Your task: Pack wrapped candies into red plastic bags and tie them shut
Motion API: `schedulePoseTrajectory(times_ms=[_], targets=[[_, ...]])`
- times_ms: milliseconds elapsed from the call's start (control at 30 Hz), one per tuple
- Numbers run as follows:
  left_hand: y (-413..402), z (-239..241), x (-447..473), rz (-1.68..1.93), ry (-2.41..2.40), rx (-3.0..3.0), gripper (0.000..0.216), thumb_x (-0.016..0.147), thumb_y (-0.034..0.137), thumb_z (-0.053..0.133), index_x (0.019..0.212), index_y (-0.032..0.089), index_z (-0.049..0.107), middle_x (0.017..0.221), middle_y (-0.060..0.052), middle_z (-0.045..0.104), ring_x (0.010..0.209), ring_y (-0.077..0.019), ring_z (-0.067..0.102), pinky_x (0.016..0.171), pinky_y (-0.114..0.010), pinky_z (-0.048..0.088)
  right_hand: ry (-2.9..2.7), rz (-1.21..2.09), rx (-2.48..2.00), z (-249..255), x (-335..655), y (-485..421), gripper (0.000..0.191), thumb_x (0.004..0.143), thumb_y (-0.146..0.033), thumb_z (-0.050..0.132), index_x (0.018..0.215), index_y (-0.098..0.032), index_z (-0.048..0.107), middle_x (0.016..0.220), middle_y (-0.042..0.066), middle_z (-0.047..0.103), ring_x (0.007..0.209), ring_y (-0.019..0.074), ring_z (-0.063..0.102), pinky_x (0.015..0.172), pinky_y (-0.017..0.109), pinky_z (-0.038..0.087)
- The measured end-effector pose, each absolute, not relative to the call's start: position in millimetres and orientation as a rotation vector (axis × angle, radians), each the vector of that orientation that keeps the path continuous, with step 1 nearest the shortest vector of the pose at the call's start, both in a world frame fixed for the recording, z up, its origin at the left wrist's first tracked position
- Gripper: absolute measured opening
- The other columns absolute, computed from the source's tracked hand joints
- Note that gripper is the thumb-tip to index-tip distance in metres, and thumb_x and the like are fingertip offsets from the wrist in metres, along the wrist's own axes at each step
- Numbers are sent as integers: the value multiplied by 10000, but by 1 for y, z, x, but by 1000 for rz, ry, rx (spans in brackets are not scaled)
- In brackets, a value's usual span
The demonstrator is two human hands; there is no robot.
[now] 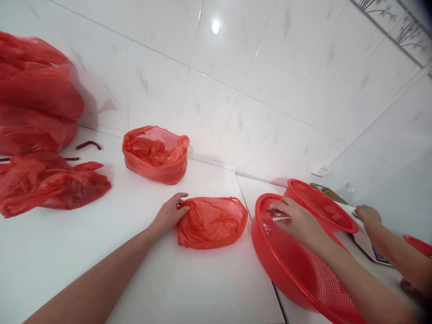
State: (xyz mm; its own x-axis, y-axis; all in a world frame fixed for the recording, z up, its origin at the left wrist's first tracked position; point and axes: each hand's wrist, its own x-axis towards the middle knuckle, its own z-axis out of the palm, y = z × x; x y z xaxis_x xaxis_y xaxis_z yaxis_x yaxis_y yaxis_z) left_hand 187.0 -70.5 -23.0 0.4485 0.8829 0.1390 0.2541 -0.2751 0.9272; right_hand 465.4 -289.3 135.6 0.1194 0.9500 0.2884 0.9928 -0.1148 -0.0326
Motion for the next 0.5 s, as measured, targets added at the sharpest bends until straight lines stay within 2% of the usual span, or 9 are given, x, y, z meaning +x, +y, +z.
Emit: schedulePoseTrajectory(times_ms=[100,233,300,367,400,433,500], targets=[[-71,-23,187,850,977,1777,477,751,401,539,1202,249,510,941,-34,612,847,-190,613,750,-303,485,-2097,-254,-2030,145,425,-258,264,733,-107,551,932,-268,617,927,20,539,762,136,564,612,240,430],[-72,-22,186,840,971,1786,478,752,411,538,1200,247,505,920,-30,611,828,-187,610,717,-294,484,-2316,-28,-2015,119,381,-212,276,707,-113,606,937,-264,623,945,13,522,721,111,547,571,221,388],[-72,-22,186,844,958,1784,478,752,411,537,1197,240,503,901,-25,615,814,-183,609,717,-292,483,-2359,158,-2058,106,373,-196,447,656,-194,690,1081,-289,589,1062,34,519,788,141,560,610,242,417],[-73,-22,186,849,950,1781,478,751,411,537,1195,236,504,904,-26,617,814,-182,608,722,-293,484,-2329,300,-2065,104,375,-190,731,598,-297,750,1269,-332,461,1212,55,484,926,195,556,686,277,447],[-73,-22,185,852,951,1780,478,749,410,538,1193,234,506,911,-27,616,819,-185,607,730,-297,484,-2276,323,-2065,107,378,-192,806,604,-339,746,1327,-350,390,1263,55,466,984,211,544,725,291,451],[-73,-22,185,855,951,1781,477,749,409,537,1191,233,509,920,-30,615,827,-188,606,741,-304,483,-2197,311,-2074,114,383,-196,790,643,-370,714,1348,-362,356,1284,47,465,1017,213,535,754,297,450],[-73,-22,185,855,945,1785,475,752,409,533,1192,232,512,938,-36,614,844,-195,604,773,-322,479,-1985,225,-2142,130,397,-210,582,751,-398,603,1302,-360,417,1233,29,523,984,192,557,762,293,447]])
